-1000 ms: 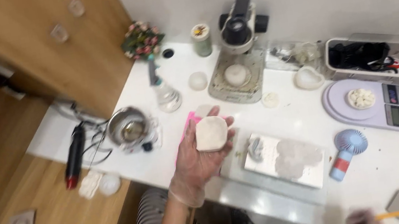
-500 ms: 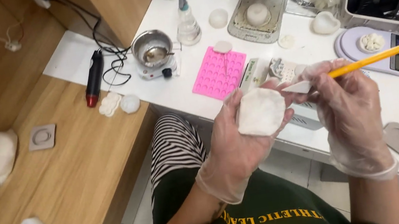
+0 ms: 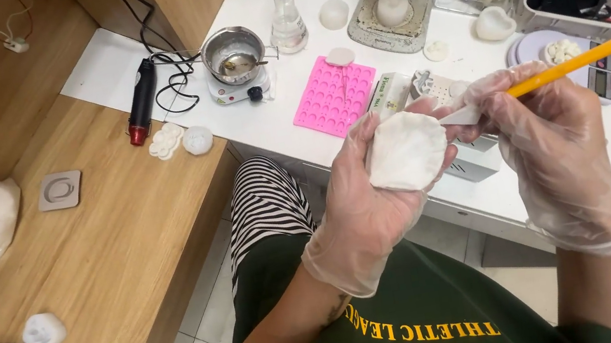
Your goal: The person is shaping and assembling wax components, likely for candle or soap making, using modeling tools.
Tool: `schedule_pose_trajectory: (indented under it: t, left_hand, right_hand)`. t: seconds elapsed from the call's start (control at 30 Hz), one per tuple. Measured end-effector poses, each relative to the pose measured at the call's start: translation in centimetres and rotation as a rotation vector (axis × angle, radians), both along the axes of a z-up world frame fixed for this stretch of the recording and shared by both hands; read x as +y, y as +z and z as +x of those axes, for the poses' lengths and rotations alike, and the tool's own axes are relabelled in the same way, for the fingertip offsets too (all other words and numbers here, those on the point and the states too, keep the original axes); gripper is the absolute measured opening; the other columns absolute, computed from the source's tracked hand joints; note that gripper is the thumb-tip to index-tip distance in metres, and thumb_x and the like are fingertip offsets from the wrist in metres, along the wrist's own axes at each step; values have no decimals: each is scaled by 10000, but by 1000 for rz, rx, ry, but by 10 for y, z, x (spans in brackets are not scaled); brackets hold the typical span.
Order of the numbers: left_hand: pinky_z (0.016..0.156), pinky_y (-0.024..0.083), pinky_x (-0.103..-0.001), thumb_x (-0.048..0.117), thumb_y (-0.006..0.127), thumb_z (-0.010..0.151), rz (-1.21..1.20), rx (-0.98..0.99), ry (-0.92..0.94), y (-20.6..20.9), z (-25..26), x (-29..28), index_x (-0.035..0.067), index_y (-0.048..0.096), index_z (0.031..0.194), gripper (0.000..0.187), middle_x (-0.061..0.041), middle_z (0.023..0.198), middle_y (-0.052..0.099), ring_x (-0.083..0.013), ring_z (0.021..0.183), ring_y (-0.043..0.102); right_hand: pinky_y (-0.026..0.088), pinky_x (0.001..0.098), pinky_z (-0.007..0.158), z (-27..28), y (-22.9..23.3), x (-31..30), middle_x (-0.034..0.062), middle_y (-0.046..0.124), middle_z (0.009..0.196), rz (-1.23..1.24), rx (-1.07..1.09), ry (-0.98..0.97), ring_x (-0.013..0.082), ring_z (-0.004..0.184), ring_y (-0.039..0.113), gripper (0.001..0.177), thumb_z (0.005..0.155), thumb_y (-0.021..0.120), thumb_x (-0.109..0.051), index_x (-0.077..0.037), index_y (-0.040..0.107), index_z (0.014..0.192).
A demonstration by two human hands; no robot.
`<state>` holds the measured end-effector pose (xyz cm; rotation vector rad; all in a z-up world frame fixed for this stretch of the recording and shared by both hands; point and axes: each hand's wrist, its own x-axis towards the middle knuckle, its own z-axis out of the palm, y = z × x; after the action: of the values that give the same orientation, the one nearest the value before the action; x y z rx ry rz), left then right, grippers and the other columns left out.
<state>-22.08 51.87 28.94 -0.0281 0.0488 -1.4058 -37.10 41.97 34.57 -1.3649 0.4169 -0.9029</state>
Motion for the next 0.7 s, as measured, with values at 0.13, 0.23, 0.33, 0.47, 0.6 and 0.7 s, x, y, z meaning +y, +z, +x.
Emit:
schedule_pose_trajectory:
  t: [0.13,0.23,0.33,0.47,0.6,0.7]
  left_hand:
    - [1003,548,-522,309,388,1137,17,-18,-7,4,-2,1,-72,416,1448,493,-267,1366,605,-383,1183,633]
    - [999,540,-518,304,370,1148,0,-54,-3,3,-4,0,-93,435,1438,495,-289,1374,592,-393,1194,627]
    - [1026,539,-491,309,334,1175,-21,-89,-23,-2,-5,-2,-150,459,1425,537,-355,1373,574,-398,1217,615]
    - [1032,536,-466,319,303,1168,43,-127,-25,3,-5,-1,-149,490,1411,560,-349,1364,577,-380,1238,612]
    - [1029,541,-465,328,292,1172,26,-116,-24,1,-4,-3,-150,488,1405,567,-338,1343,588,-382,1237,613]
    - [1020,544,-466,328,294,1172,31,-130,-13,-5,-5,-4,-151,491,1399,565,-334,1328,599,-385,1229,616]
  right_hand:
    - [588,320,873,-7,-5,-6,134,673,1040,-37,17,33,194,969,677,125,1104,616,-42,44,620,1195]
    - [595,318,852,-8,2,-6,135,688,1045,-47,47,33,191,950,684,118,1089,611,-46,27,618,1182]
    - [608,319,836,-10,-2,-13,133,693,1060,-56,76,54,182,935,691,111,1081,602,-45,16,624,1171]
    - [615,317,816,-10,-8,-18,126,687,1058,-57,107,50,168,918,689,107,1075,599,-29,15,634,1166]
    - [613,306,793,-10,-14,-23,122,692,1041,-88,132,42,162,905,695,85,1066,595,-1,6,635,1141]
    - [610,301,792,-11,-16,-23,118,692,1038,-87,124,44,159,901,693,76,1066,598,13,2,634,1132]
